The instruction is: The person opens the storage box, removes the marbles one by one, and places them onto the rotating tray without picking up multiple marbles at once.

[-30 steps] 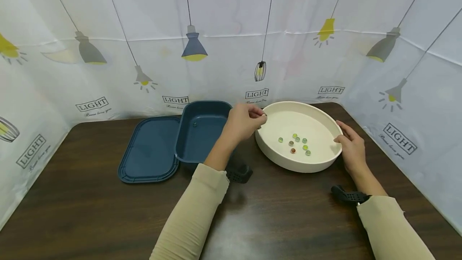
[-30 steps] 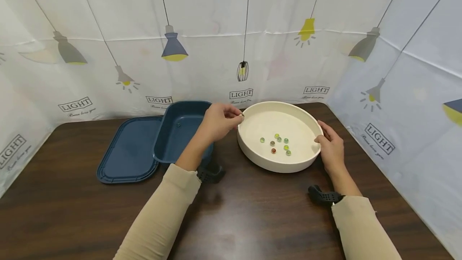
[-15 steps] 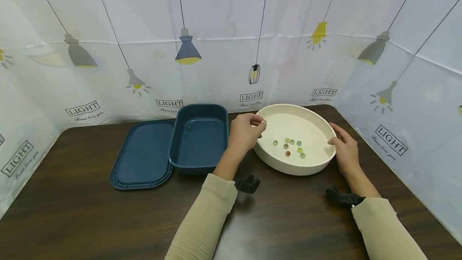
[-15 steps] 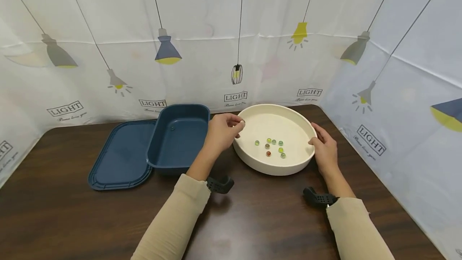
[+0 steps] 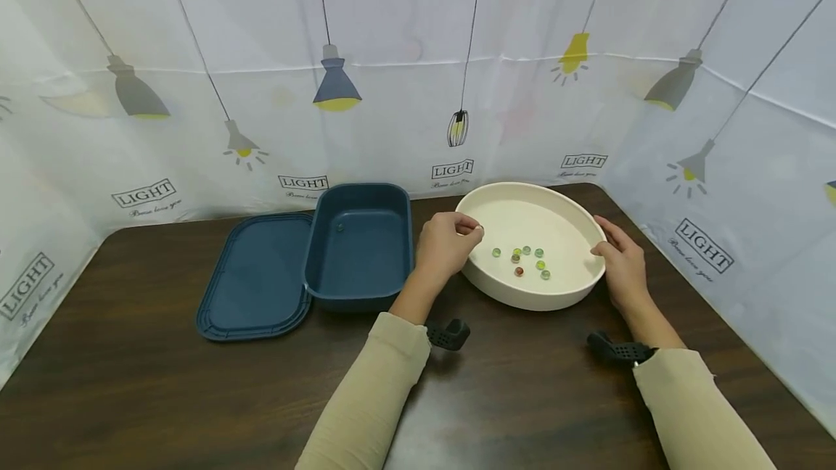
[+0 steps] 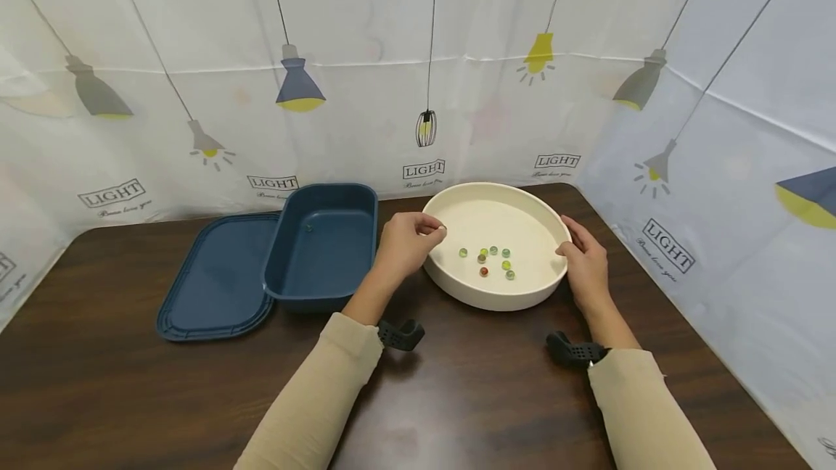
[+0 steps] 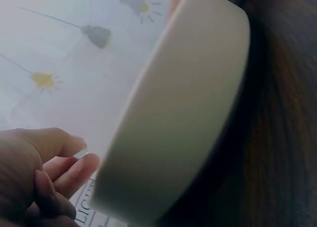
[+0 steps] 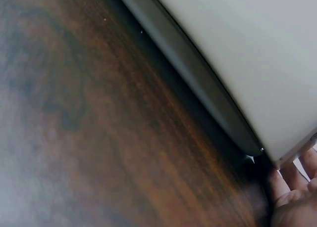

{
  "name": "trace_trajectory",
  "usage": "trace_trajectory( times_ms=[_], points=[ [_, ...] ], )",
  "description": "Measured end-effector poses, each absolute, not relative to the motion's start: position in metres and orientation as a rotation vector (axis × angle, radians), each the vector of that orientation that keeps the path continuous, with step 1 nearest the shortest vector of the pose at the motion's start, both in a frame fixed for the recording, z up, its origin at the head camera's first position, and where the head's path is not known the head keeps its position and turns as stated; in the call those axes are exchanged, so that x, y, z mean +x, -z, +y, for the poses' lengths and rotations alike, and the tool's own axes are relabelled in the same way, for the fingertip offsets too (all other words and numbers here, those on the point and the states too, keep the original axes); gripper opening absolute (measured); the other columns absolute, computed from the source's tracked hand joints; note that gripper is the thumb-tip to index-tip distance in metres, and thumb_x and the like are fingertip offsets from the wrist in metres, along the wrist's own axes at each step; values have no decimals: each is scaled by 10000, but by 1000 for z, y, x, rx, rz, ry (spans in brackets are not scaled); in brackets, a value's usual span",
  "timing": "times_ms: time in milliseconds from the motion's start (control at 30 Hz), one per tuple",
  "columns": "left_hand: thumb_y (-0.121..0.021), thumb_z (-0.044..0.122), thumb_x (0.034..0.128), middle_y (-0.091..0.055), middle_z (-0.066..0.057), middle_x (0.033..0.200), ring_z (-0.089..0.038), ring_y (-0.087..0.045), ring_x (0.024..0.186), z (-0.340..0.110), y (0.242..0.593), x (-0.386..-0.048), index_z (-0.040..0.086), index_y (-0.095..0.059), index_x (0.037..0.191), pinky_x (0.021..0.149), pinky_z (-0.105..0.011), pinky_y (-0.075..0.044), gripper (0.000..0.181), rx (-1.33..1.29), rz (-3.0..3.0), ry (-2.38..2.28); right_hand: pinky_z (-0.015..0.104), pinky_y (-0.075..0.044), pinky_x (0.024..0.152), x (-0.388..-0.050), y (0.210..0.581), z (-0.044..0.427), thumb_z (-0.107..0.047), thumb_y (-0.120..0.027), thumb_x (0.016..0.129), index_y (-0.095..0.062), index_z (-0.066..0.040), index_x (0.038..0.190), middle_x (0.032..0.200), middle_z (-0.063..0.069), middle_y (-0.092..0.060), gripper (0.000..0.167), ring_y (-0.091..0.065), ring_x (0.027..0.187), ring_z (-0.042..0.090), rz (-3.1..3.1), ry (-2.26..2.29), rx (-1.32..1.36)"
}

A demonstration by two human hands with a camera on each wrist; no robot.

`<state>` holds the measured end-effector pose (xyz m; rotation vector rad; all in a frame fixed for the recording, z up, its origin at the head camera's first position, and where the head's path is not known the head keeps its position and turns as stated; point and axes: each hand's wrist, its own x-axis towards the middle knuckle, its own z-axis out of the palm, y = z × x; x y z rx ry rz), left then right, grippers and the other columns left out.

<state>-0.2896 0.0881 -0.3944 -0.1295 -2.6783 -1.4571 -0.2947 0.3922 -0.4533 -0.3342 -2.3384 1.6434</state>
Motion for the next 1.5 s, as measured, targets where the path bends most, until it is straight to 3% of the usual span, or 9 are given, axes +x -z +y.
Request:
trace_trajectory(
  times_ms=[533,867,1100,1333,1500],
  points=[
    [-699,319,938,-773,67,950,-117,-684,931,88,410,-294,219,-777,1018,732,-310,-527,150,-149,-2760,1299,18,-410,934,-298,456,393,-14,-443,917,-427,-152,1547,1632,76,-369,646,-384,1490,218,-2314,-1666,-330],
    [-702,325,924,-774,80,953,-110,-689,930,89,411,-293,226,-780,1017,738,-329,-529,156,-146,-2773,1230,53,-416,977,-296,455,392,-39,-449,919,-437,-190,1544,1634,50,-371,643,-389,1487,202,-2334,-1645,-340],
    [-725,338,927,-782,84,967,-111,-696,952,90,409,-294,239,-793,1037,756,-334,-533,163,-121,-2790,1190,21,-421,921,-296,454,391,-41,-454,910,-444,-189,1540,1628,48,-383,648,-400,1481,207,-2335,-1640,-335],
    [-755,303,909,-787,85,967,-116,-702,967,90,407,-292,242,-799,1063,724,-307,-522,172,-112,-2788,1188,80,-413,1026,-297,453,391,-34,-440,917,-431,-170,1547,1634,65,-366,644,-380,1496,215,-2334,-1643,-328],
    [-738,269,916,-787,79,994,-126,-703,974,91,405,-290,245,-795,1080,702,-301,-517,175,-116,-2804,1187,49,-414,981,-296,454,392,-18,-441,915,-430,-168,1547,1632,72,-370,649,-384,1492,221,-2320,-1654,-333]
  ],
)
